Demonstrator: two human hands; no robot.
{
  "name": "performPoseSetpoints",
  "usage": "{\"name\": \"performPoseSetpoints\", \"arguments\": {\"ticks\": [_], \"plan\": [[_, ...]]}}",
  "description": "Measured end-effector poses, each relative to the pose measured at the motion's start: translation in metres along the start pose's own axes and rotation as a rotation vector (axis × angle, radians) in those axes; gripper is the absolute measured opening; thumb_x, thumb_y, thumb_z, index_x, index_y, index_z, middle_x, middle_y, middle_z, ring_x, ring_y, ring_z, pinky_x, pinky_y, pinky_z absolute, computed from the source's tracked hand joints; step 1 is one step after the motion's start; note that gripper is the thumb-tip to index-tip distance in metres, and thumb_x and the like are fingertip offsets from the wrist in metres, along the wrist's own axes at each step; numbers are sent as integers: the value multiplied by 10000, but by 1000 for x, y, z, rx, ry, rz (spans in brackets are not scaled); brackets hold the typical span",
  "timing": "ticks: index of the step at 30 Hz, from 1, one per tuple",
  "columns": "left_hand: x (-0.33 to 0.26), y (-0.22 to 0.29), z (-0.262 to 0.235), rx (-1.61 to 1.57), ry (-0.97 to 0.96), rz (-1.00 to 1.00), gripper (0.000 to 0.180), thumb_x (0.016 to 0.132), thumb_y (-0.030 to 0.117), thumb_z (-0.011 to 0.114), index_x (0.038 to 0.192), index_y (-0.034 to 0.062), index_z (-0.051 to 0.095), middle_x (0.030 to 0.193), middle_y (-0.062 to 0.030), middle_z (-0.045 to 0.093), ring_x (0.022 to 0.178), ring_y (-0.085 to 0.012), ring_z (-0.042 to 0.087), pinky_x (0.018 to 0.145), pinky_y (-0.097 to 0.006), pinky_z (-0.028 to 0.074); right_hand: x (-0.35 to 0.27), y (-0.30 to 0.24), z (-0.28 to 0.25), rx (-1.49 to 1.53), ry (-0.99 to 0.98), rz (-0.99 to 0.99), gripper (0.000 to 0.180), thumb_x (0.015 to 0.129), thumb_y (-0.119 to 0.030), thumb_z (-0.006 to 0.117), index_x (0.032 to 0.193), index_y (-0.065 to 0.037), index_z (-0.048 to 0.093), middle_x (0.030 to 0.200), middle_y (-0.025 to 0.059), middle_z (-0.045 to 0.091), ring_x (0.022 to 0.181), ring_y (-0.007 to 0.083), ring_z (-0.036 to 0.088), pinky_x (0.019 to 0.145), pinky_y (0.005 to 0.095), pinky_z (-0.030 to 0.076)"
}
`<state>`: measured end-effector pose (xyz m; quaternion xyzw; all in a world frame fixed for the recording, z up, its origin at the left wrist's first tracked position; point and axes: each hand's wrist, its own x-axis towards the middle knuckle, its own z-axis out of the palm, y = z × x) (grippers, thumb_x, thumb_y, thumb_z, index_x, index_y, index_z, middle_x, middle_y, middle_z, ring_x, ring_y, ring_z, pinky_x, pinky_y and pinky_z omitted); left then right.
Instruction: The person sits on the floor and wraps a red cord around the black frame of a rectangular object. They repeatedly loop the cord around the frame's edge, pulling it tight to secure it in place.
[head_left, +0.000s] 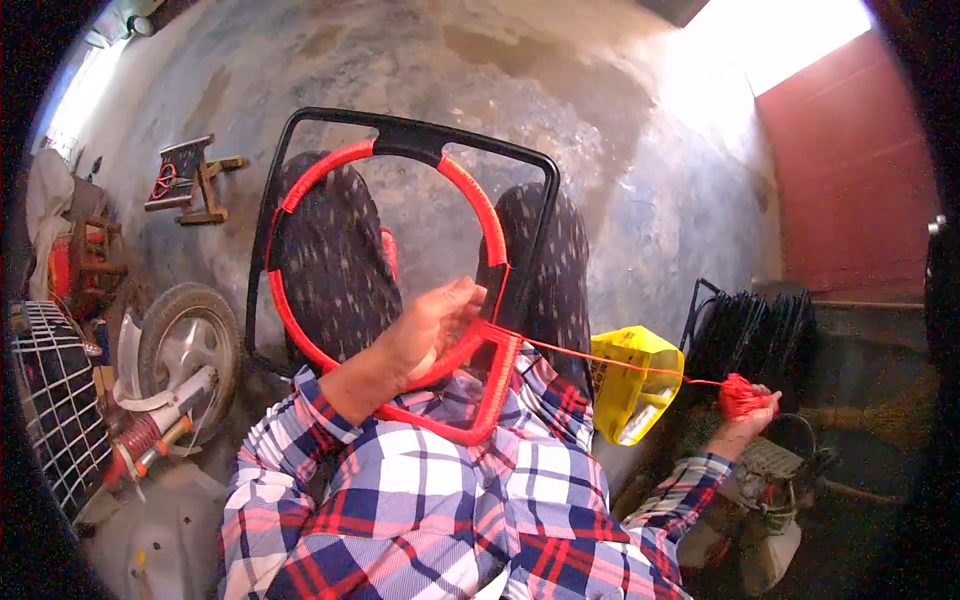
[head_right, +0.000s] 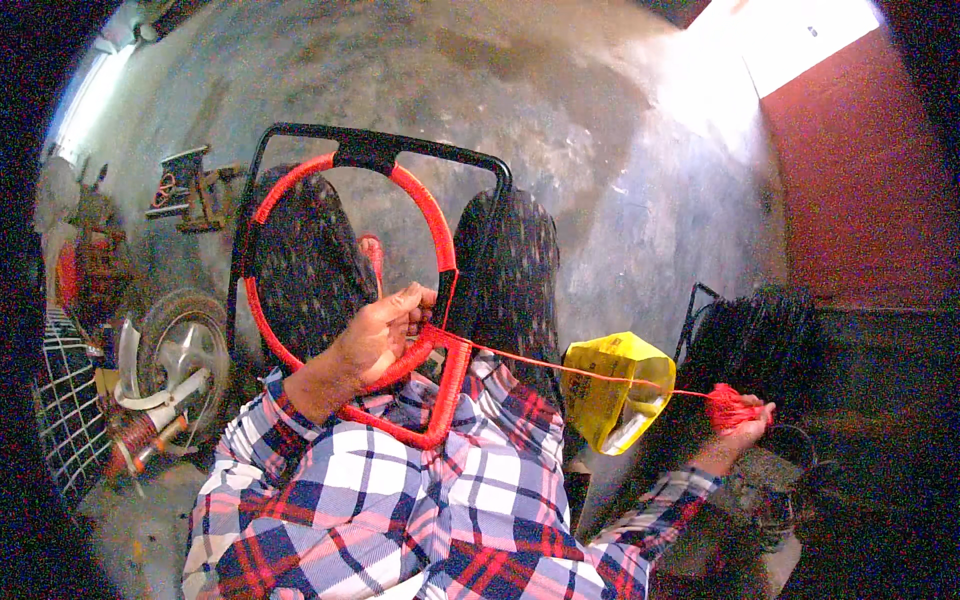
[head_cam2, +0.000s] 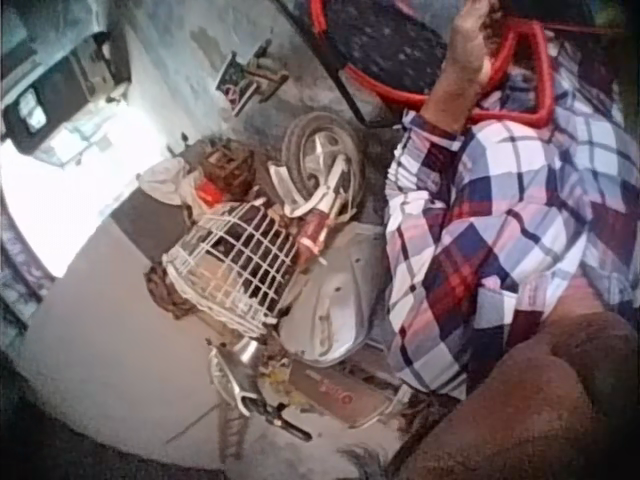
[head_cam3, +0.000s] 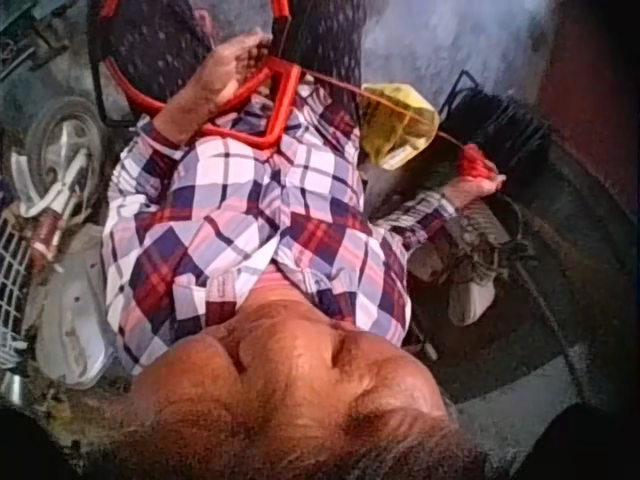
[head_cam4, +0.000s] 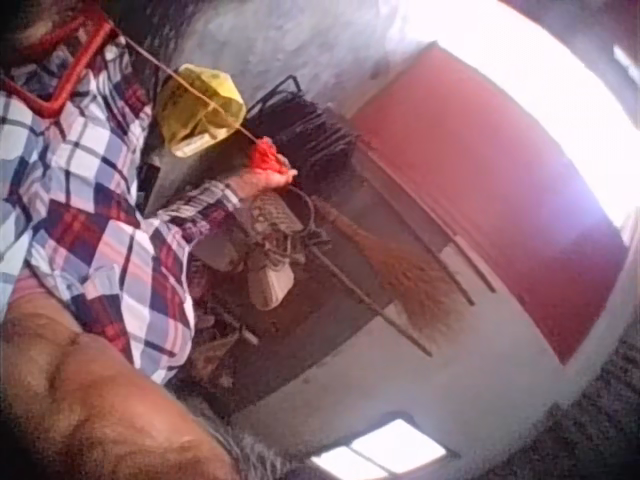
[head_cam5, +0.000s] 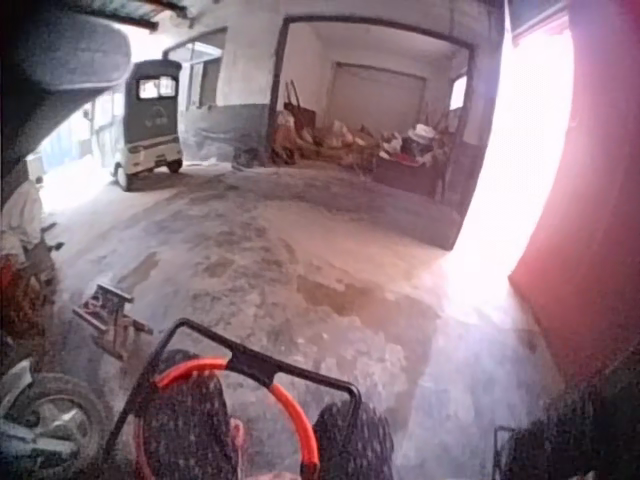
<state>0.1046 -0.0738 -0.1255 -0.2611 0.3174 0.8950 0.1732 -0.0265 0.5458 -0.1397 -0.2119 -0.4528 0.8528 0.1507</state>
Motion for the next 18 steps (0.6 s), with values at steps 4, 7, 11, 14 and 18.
{"name": "performPoseSetpoints", "arguments": {"ticks": [4, 7, 11, 14, 18], "plan": [[1, 0, -2, 11, -3, 4, 381, 1023, 374, 470, 1166, 45, 599, 1110, -98, 652, 1016, -207, 629, 906, -371, 506, -109, 64, 141, -22, -563, 217, 458, 888, -170, 541, 1286, 56, 523, 1068, 135, 621, 919, 229, 591, 850, 342, 496], [2, 1, 2, 62, -58, 50, 471, 1034, 424, 408, 1191, 19, 591, 1137, -101, 646, 1046, -215, 618, 945, -374, 486, -179, 92, 187, -709, -850, 363, 483, 744, -148, 629, 1195, 23, 618, 1123, 76, 626, 1073, 209, 594, 962, 349, 460], [0, 8, 8, 75, -119, 99, 584, 1026, 480, 370, 1240, -29, 560, 1170, -133, 638, 1119, -239, 583, 1012, -390, 433, -232, 117, 261, -1226, -1623, 132, 573, 749, -186, 779, 1266, -33, 584, 969, 173, 667, 893, 329, 675, 795, 383, 521], [-1, 5, 6, 22, -180, 174, 523, 1031, 465, 379, 1231, 30, 588, 1197, -97, 624, 1137, -215, 544, 979, -394, 402, -242, 125, 280, -1321, -1570, 16, 731, 767, -202, 774, 1400, -56, 439, 955, 201, 695, 868, 401, 680, 730, 469, 534], [-4, 10, 22, 0, -164, 161, 585, 1023, 470, 385, 1301, -27, 517, 1235, -135, 604, 1181, -243, 536, 1048, -401, 386, -241, 142, 295, -1291, -1350, 96, 950, 762, -167, 786, 1510, -36, 214, 962, 222, 696, 897, 415, 676, 755, 451, 538]]}}
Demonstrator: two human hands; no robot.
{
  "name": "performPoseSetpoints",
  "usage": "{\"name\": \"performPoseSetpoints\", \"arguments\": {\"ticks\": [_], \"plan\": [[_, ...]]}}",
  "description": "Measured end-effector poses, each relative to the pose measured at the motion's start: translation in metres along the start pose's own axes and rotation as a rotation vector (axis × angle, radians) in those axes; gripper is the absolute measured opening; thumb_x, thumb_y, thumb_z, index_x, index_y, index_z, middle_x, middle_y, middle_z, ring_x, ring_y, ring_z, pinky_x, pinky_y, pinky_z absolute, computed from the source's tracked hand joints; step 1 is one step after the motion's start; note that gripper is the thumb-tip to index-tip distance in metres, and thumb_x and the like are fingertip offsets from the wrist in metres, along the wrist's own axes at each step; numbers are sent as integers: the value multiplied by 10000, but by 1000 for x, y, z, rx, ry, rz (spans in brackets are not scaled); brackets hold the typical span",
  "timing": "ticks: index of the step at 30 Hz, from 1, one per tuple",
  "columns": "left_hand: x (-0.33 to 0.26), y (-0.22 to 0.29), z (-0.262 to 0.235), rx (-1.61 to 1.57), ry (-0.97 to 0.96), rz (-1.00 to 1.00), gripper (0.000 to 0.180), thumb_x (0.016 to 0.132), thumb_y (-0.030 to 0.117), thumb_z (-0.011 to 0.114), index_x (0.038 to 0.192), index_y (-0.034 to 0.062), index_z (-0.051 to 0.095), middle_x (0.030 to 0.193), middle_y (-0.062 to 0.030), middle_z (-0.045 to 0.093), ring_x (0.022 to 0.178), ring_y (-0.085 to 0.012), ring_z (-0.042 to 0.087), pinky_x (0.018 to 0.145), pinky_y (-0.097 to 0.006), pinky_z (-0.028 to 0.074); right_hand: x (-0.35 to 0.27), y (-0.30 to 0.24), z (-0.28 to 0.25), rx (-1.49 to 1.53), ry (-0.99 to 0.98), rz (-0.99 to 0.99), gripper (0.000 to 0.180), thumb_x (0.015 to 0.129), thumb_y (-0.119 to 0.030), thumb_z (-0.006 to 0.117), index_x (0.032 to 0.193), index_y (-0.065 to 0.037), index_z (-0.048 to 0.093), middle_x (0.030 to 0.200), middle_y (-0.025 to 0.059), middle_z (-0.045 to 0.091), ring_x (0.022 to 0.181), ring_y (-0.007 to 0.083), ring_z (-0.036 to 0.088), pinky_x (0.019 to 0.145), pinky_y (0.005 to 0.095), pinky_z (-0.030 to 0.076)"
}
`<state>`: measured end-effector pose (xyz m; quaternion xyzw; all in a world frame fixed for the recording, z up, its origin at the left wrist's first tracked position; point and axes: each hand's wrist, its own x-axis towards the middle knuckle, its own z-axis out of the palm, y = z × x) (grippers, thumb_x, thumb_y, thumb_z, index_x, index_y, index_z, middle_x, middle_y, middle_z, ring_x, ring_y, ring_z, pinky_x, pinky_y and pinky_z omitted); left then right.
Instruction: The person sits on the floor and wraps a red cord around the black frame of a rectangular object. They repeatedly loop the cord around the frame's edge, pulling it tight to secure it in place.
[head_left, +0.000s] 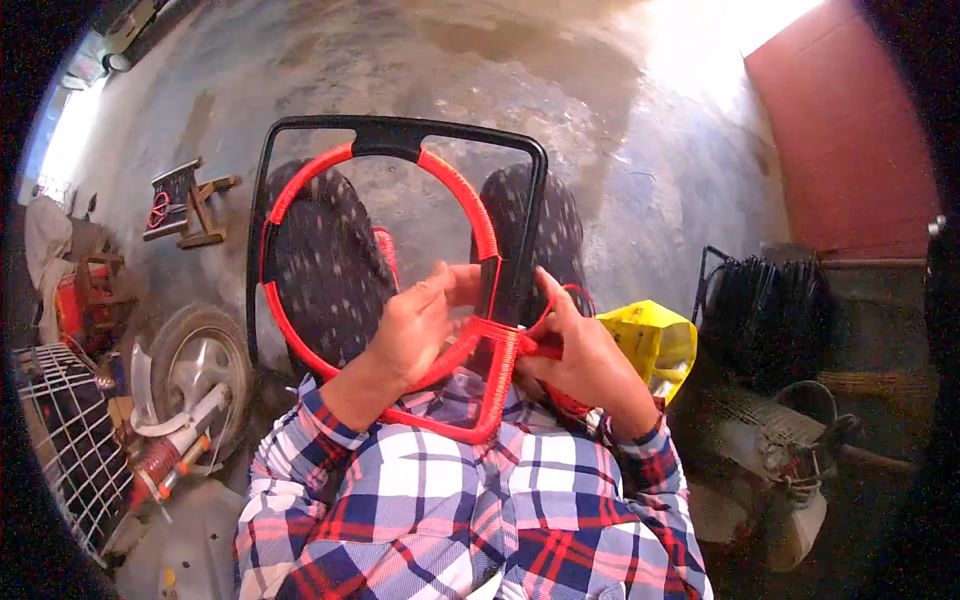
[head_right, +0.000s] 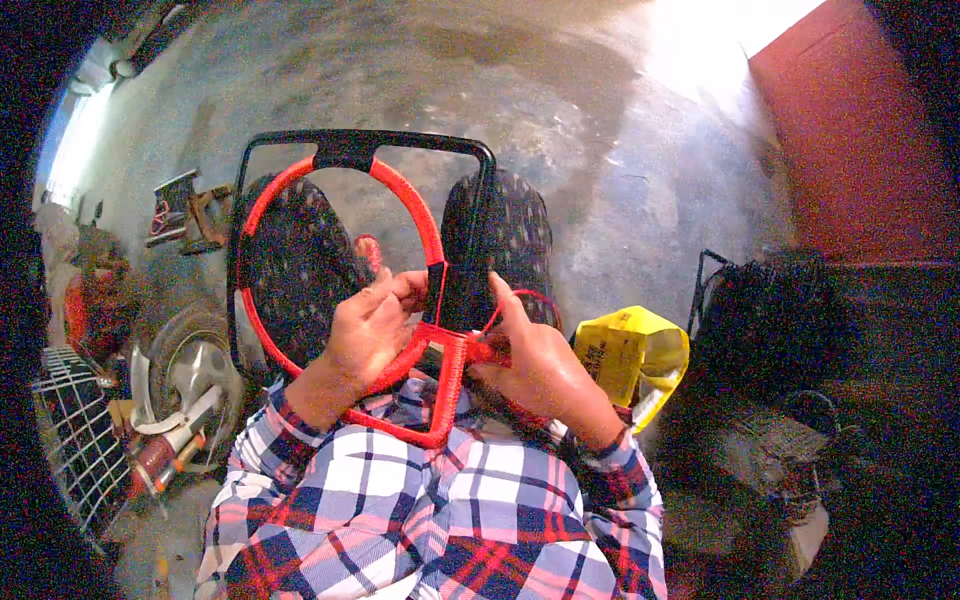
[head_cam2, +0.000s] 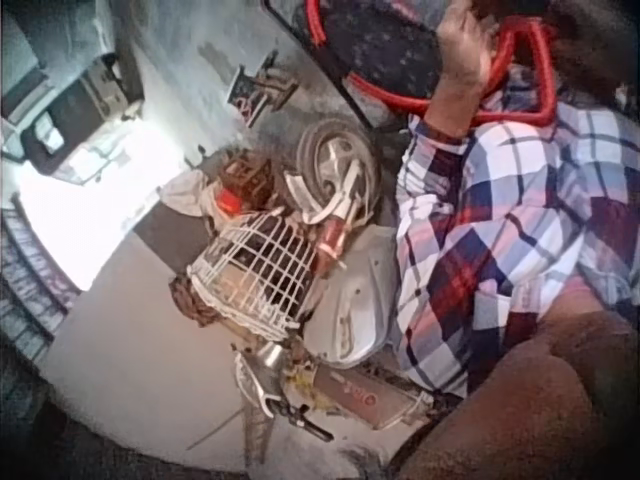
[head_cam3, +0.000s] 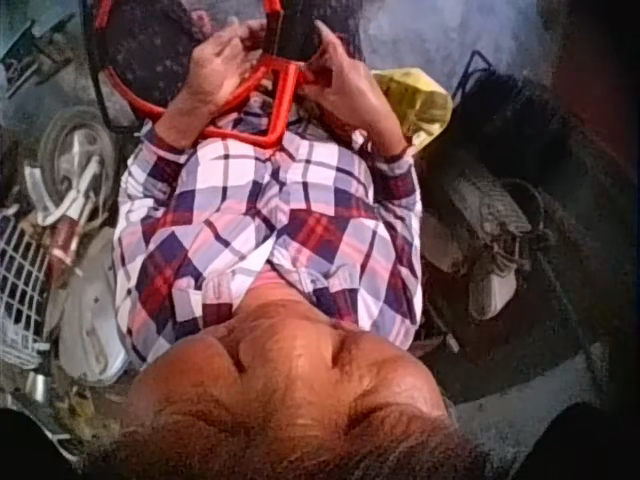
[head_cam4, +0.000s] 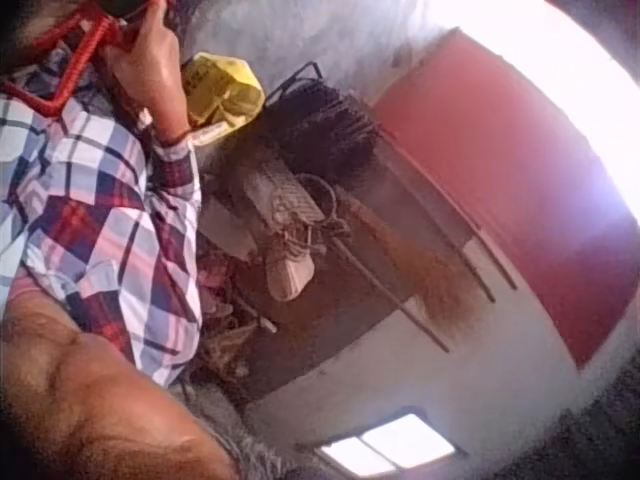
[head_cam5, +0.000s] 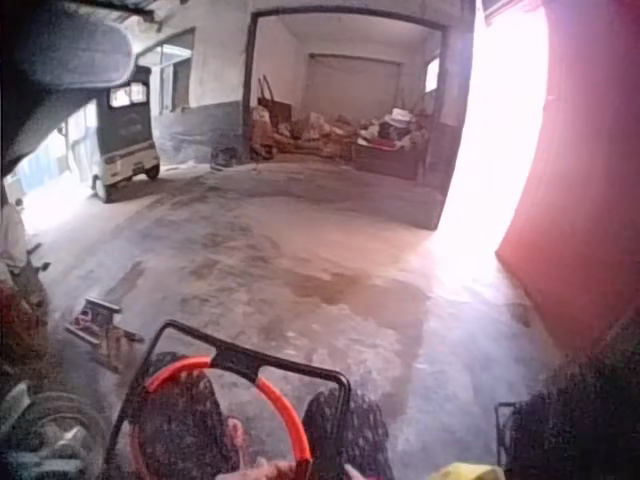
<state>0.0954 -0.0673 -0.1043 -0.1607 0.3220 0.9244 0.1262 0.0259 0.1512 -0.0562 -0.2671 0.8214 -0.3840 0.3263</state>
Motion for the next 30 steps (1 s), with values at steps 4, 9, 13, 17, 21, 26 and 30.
{"name": "performPoseSetpoints", "arguments": {"ticks": [4, 9, 13, 17, 21, 26, 30], "plan": [[4, -6, -2, -22, 12, -71, 513, 1044, 363, 387, 1342, -44, 480, 1280, -154, 586, 1190, -259, 554, 1087, -405, 390, 9, -4, -1, 179, 47, 4, 976, 773, -113, 765, 1536, -40, 162, 1091, 210, 678, 996, 345, 682, 868, 392, 534], [-2, 8, 26, -143, -114, -167, 430, 1046, 248, 407, 1356, -43, 470, 1319, -161, 577, 1192, -259, 578, 1063, -407, 435, 20, 27, 9, 413, 16, -153, 935, 799, 106, 660, 1550, -23, 118, 1261, 161, 568, 1180, 227, 566, 1021, 355, 455], [3, 4, 13, -109, -119, -137, 413, 1033, 211, 436, 1353, -48, 473, 1300, -154, 595, 1180, -246, 590, 1051, -403, 450, 24, 25, 5, 514, 33, -144, 879, 816, 128, 616, 1547, -23, 150, 1242, 153, 579, 1168, 223, 574, 1014, 362, 471], [2, 1, 8, -115, -77, -132, 382, 1026, 178, 443, 1338, -39, 484, 1268, -136, 610, 1145, -233, 610, 1029, -391, 468, 23, 15, 3, 391, 99, -94, 821, 809, 57, 636, 1528, -92, 268, 1247, 157, 610, 1121, 251, 620, 951, 357, 501], [3, 2, 9, -123, 21, -90, 342, 1031, 164, 445, 1318, -15, 503, 1210, -113, 630, 1071, -213, 636, 928, -362, 522, 25, 10, 1, 366, 262, -134, 795, 806, 53, 665, 1506, -90, 318, 1203, 121, 626, 1031, 223, 641, 894, 334, 523], [-4, 0, -6, 127, 264, 259, 287, 1032, 167, 424, 1256, 51, 561, 1051, -40, 662, 867, -133, 628, 747, -293, 497, 27, 2, -3, 322, 569, -359, 757, 784, -14, 743, 1458, -49, 401, 1204, 126, 620, 1088, 224, 610, 917, 336, 499], [-23, 7, 22, 992, 310, 712, 307, 1045, 274, 424, 1178, 52, 589, 984, -61, 613, 888, -177, 600, 781, -333, 478, 32, -28, -7, -285, 541, -601, 800, 665, -168, 807, 1378, -22, 475, 1323, 159, 546, 1292, 370, 467, 1096, 478, 352]]}}
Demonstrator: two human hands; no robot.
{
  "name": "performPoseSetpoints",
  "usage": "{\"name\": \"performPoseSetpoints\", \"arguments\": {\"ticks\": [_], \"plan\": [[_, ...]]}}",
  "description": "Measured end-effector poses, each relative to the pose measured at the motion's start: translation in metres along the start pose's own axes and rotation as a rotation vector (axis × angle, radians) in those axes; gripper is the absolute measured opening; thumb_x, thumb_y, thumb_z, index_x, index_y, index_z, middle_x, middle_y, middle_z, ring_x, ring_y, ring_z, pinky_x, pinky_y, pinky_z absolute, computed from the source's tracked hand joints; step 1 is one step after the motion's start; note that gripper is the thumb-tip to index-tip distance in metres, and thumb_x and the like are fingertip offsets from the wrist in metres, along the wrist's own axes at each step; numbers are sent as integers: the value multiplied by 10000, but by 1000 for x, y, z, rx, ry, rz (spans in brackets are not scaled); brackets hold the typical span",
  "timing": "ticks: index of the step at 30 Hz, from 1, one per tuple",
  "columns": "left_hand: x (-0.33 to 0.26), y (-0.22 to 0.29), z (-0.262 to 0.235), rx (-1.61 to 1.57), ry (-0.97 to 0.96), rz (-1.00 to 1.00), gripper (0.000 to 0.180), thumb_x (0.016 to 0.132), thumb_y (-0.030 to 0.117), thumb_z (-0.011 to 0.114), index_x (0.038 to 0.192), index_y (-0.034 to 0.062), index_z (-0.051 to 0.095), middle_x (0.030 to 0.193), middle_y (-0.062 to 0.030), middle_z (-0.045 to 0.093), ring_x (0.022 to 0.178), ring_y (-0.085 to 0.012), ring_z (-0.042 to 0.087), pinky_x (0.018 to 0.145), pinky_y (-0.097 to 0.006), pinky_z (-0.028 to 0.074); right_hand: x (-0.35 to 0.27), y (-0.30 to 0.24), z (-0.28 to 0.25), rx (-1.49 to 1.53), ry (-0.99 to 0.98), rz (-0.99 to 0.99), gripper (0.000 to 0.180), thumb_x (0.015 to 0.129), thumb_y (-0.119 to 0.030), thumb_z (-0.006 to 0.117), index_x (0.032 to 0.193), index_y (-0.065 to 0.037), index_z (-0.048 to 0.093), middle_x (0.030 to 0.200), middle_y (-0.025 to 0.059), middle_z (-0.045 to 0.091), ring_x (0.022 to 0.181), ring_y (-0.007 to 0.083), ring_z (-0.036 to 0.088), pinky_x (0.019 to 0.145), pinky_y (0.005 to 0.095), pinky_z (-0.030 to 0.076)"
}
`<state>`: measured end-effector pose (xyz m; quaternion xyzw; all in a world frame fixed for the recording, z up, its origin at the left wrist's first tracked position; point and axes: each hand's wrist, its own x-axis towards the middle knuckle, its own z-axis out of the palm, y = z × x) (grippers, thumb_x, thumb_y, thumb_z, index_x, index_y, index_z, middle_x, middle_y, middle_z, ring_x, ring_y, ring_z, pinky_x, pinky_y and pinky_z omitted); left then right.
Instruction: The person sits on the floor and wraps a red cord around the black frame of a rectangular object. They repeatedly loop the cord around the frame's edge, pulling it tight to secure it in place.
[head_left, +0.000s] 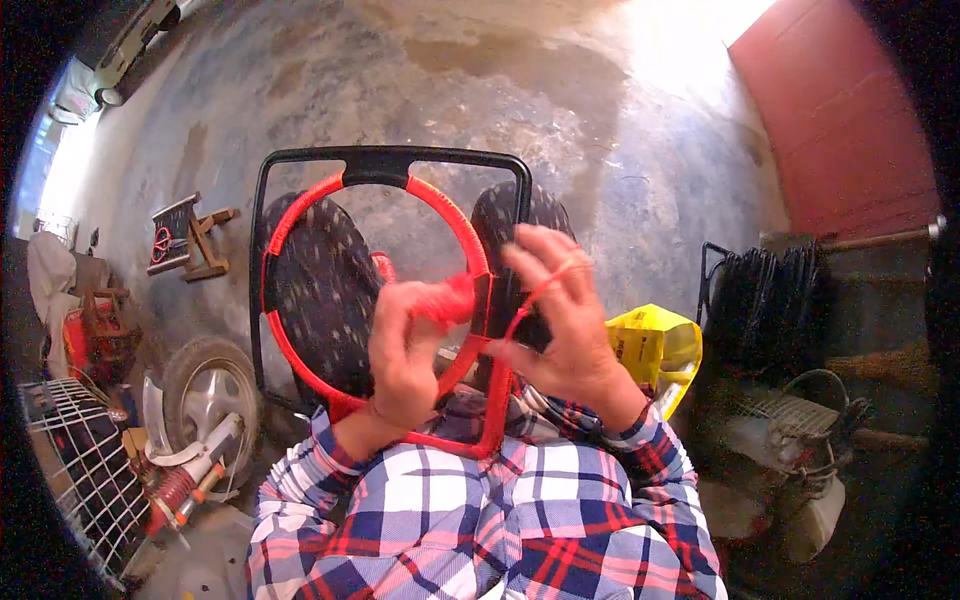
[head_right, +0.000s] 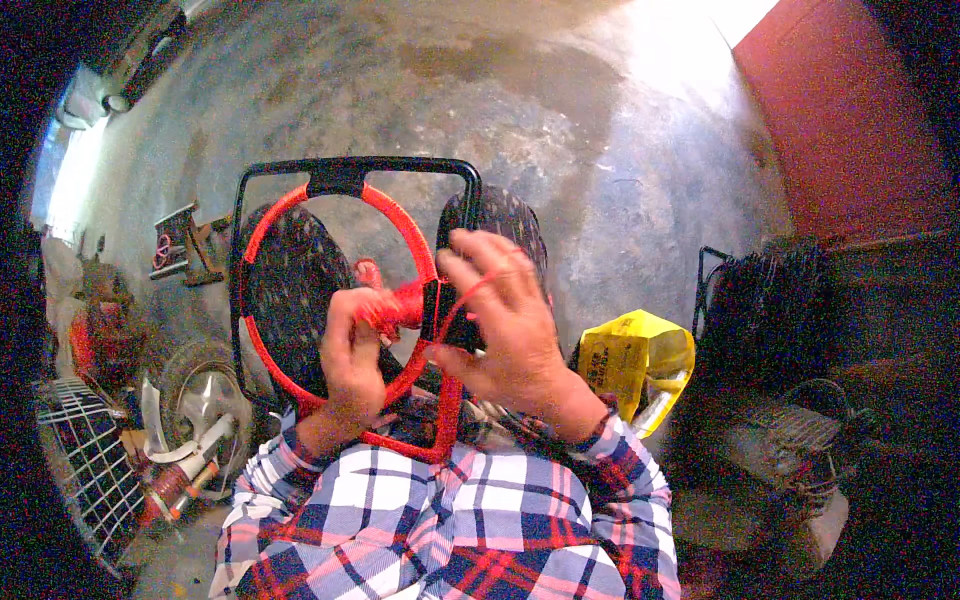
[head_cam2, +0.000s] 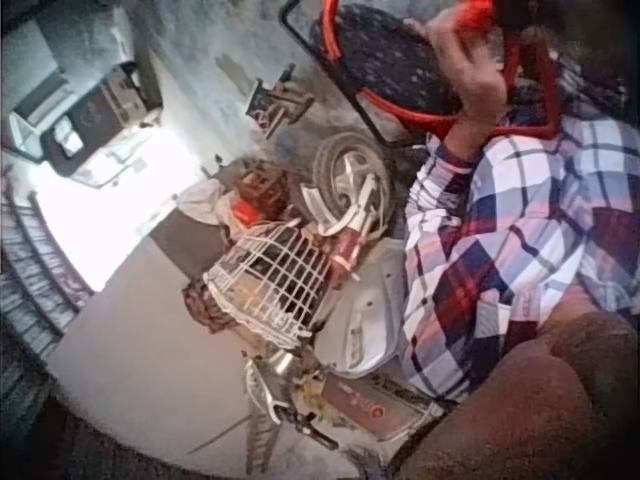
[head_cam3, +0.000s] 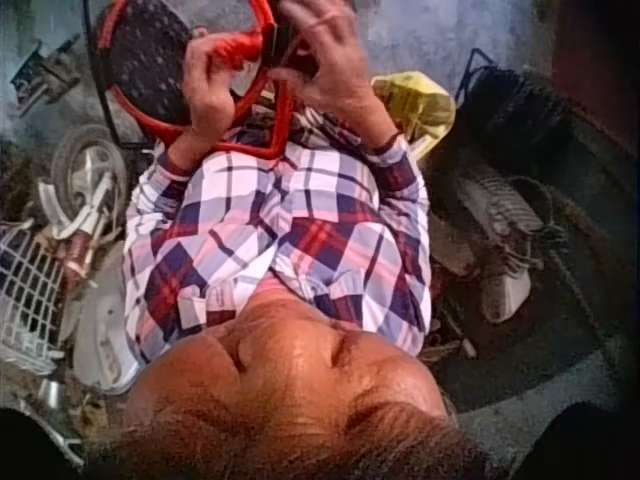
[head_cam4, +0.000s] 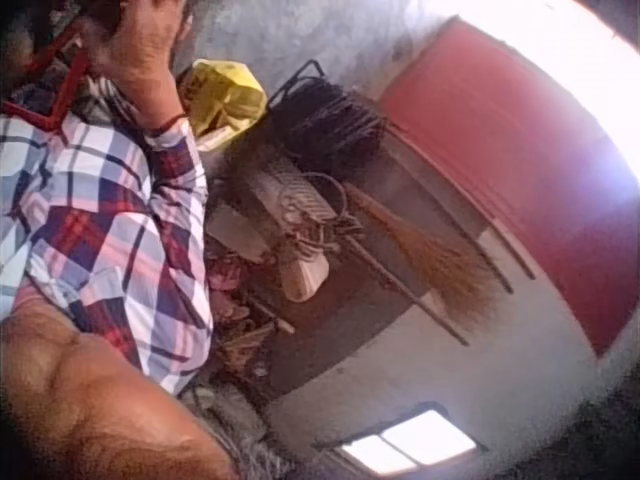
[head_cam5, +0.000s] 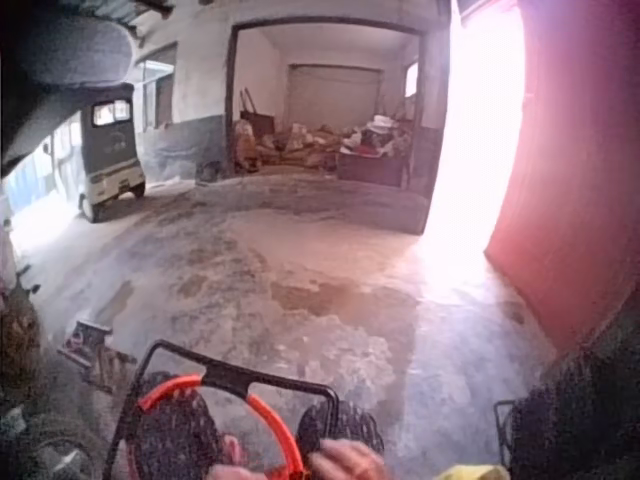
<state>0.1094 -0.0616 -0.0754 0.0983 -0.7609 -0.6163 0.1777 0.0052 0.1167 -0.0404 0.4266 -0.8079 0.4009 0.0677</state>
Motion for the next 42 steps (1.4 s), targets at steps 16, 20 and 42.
{"name": "performPoseSetpoints", "arguments": {"ticks": [16, 20, 42], "plan": [[1, -23, 4, -506, 49, -273, 342, 1022, 272, 482, 1251, 18, 501, 925, -38, 579, 774, -96, 495, 691, -246, 409, -44, 31, -55, -114, -467, 328, 118, 767, -128, 662, 783, -18, 620, 746, 120, 645, 689, 337, 647, 650, 402, 514], [6, -26, 4, -579, -44, -518, 386, 1043, 307, 422, 1340, 63, 449, 879, -39, 584, 728, -90, 495, 659, -242, 402, -83, 54, -70, 73, -585, 746, 195, 735, -192, 662, 781, -10, 607, 730, 72, 634, 665, 262, 612, 645, 363, 488], [9, -28, 6, -951, -327, -626, 447, 1001, 320, 429, 1269, -25, 523, 1249, -151, 599, 1165, -256, 554, 1041, -399, 406, -107, 71, -34, 962, 143, 905, 281, 794, -64, 625, 1067, -1, 647, 752, -16, 577, 625, 87, 533, 603, 255, 461]]}}
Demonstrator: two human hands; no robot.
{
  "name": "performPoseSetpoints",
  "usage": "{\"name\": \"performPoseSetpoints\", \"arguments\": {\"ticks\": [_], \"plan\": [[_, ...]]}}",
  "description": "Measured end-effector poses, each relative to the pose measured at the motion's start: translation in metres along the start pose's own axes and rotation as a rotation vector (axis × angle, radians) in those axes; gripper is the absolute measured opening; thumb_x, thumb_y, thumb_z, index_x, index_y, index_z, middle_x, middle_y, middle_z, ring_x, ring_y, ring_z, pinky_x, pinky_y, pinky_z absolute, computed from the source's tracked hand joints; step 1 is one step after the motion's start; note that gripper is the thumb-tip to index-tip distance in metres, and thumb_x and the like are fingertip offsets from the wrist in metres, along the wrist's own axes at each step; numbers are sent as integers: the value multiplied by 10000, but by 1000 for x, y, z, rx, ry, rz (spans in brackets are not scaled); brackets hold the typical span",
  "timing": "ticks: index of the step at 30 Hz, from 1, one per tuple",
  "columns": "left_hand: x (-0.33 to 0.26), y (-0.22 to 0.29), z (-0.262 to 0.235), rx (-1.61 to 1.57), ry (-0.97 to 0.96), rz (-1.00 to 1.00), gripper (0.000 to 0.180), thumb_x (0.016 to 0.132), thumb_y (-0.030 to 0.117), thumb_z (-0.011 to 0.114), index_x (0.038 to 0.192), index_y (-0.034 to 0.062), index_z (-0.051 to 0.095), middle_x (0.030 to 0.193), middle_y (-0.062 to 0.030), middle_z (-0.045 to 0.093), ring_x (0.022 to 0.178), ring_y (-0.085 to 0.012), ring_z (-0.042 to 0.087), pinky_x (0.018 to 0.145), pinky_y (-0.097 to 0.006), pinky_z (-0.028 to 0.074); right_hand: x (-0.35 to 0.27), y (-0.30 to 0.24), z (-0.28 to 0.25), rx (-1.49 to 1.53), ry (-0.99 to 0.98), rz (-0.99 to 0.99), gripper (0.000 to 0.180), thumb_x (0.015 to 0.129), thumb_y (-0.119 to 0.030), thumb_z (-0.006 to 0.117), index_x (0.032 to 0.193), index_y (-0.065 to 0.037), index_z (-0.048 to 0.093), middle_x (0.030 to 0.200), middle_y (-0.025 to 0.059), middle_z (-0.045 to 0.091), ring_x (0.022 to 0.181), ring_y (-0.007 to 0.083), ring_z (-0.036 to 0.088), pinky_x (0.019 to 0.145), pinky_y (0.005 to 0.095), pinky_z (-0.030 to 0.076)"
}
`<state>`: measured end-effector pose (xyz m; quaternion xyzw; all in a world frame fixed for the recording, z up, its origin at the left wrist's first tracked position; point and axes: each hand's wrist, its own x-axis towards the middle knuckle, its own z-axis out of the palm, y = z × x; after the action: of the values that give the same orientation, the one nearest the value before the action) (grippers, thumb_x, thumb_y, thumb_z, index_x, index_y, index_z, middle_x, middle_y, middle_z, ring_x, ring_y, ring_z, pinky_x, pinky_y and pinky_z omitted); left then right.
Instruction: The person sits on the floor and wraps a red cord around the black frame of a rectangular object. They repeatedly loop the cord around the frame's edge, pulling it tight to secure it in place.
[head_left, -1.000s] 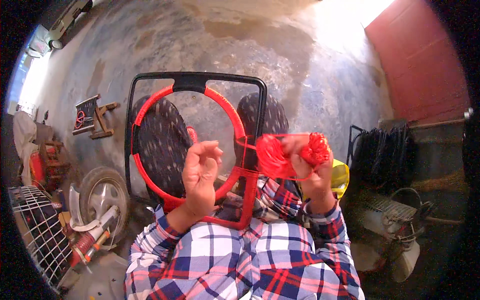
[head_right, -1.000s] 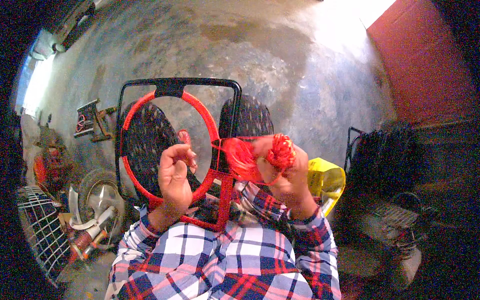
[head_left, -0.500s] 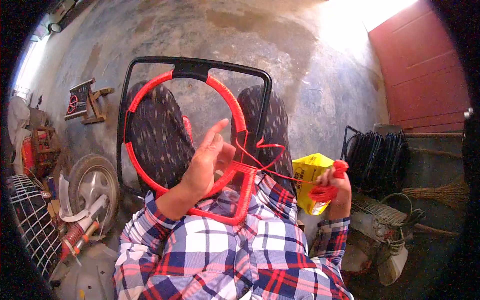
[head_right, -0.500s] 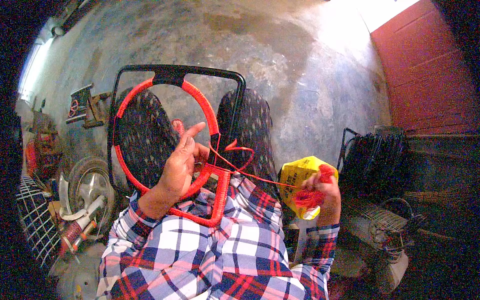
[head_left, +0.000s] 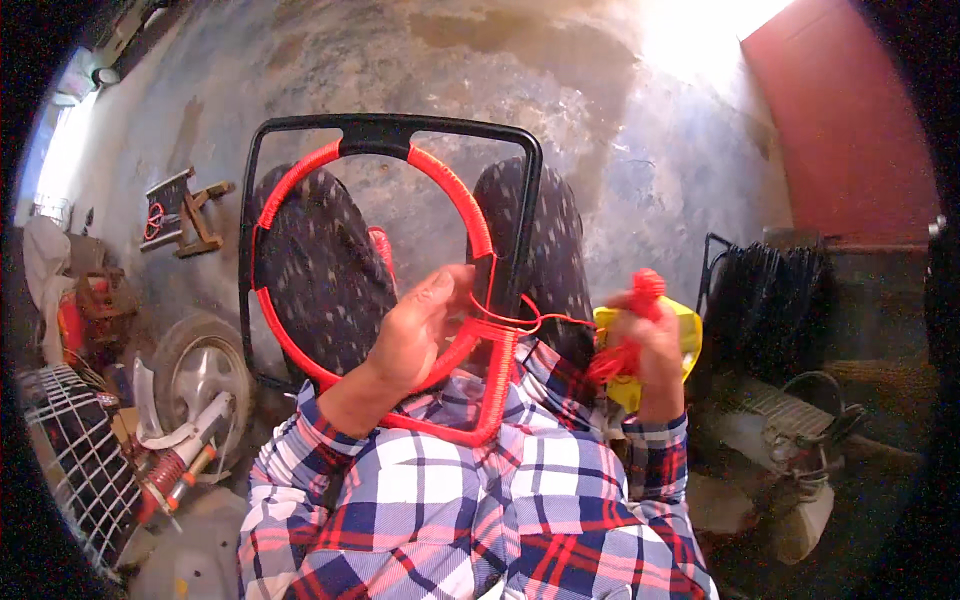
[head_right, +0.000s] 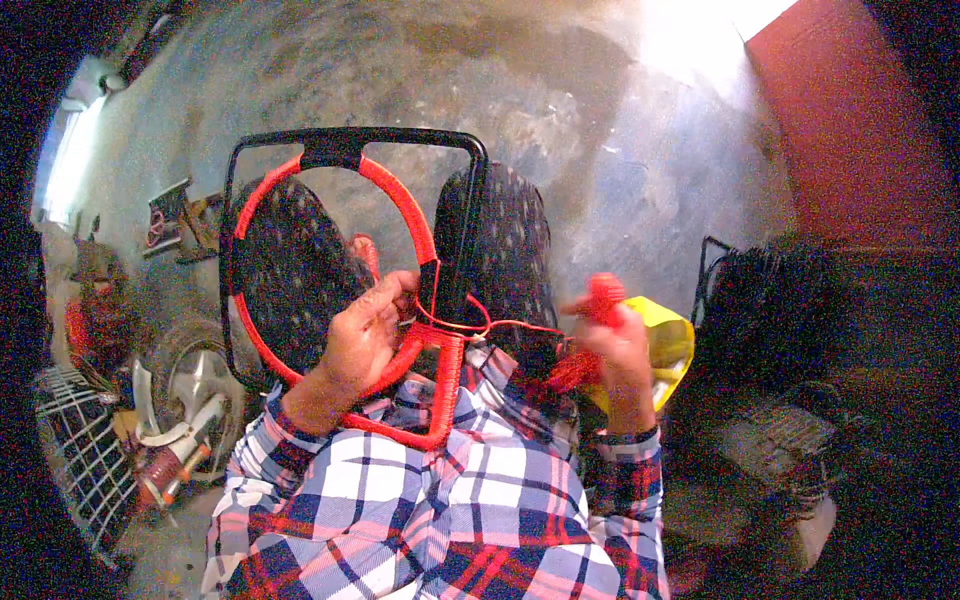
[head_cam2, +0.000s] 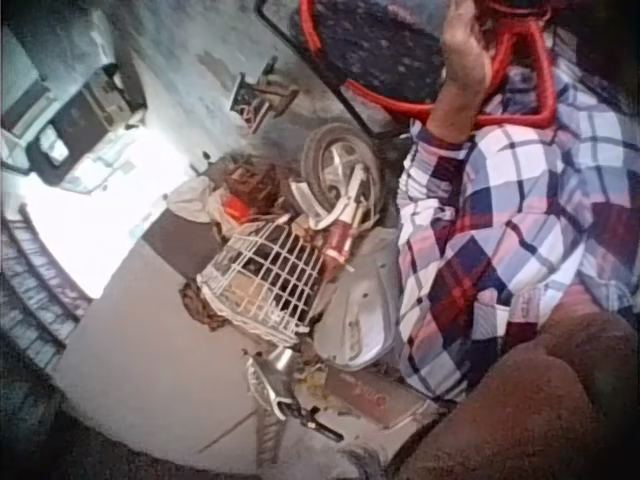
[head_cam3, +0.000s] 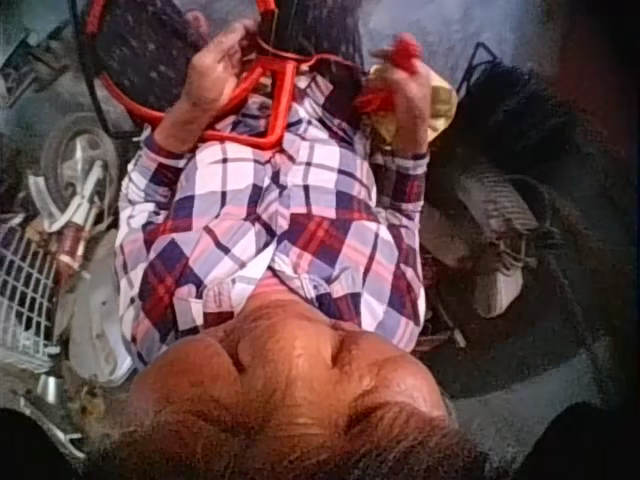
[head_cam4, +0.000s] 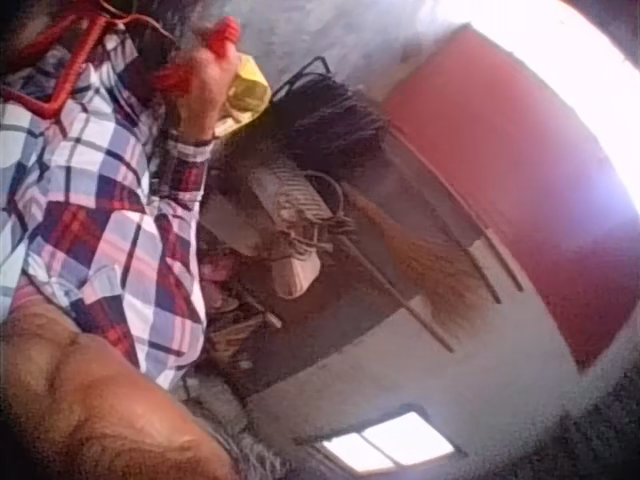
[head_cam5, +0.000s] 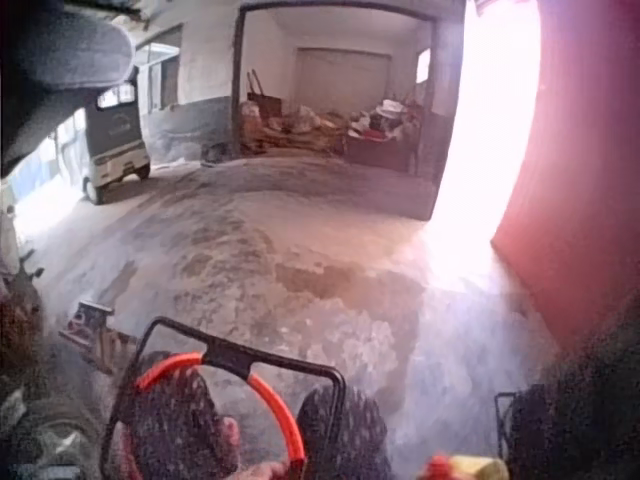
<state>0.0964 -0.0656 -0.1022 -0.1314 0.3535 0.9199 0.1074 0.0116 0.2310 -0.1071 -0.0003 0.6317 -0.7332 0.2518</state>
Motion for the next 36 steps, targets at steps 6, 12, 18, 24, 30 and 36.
{"name": "performPoseSetpoints", "arguments": {"ticks": [6, 12, 18, 24, 30, 36], "plan": [[-2, 4, 3, -16, -43, -6, 406, 1009, 305, 416, 1237, -10, 531, 1212, -134, 608, 1111, -231, 586, 976, -389, 463, 5, -25, 53, -734, -384, 15, 281, 805, -176, 711, 1028, -11, 664, 701, 66, 614, 662, 103, 564, 631, 320, 481], [0, -2, -3, -105, -49, -49, 357, 941, 193, 449, 1201, -40, 526, 1187, -172, 621, 1106, -280, 603, 1005, -420, 446, -5, -14, 10, -521, -178, 65, 164, 796, -139, 714, 823, -8, 619, 655, -18, 565, 612, 75, 506, 561, 278, 426], [2, 0, -2, -68, -56, -98, 323, 955, 158, 449, 1211, -29, 515, 1140, -176, 639, 1014, -271, 651, 857, -408, 536, -18, -8, 12, 35, 10, 18, 150, 832, -166, 628, 871, -25, 592, 897, 80, 671, 828, 176, 631, 793, 321, 492], [3, 2, 2, -97, -75, -135, 339, 941, 122, 461, 1225, -54, 514, 1157, -189, 644, 1047, -280, 648, 917, -410, 512, -12, -14, 57, 749, -63, -197, 296, 928, -323, 562, 769, -110, 430, 820, 96, 625, 794, 259, 619, 1028, 488, 443], [2, 4, 7, -81, -59, -128, 326, 943, 126, 469, 1207, -57, 526, 1137, -202, 651, 992, -277, 670, 853, -403, 547, -2, -7, 45, 784, -278, -172, 343, 943, -376, 565, 751, -150, 393, 574, -24, 356, 514, 128, 407, 710, 363, 464], [1, 2, 4, -40, 6, -183, 310, 906, 64, 450, 1172, -65, 545, 1090, -192, 660, 939, -256, 680, 837, -366, 554, -8, -6, 43, 655, -173, -138, 257, 908, -298, 588, 786, -128, 439, 563, -9, 378, 493, 132, 393, 666, 360, 459]]}}
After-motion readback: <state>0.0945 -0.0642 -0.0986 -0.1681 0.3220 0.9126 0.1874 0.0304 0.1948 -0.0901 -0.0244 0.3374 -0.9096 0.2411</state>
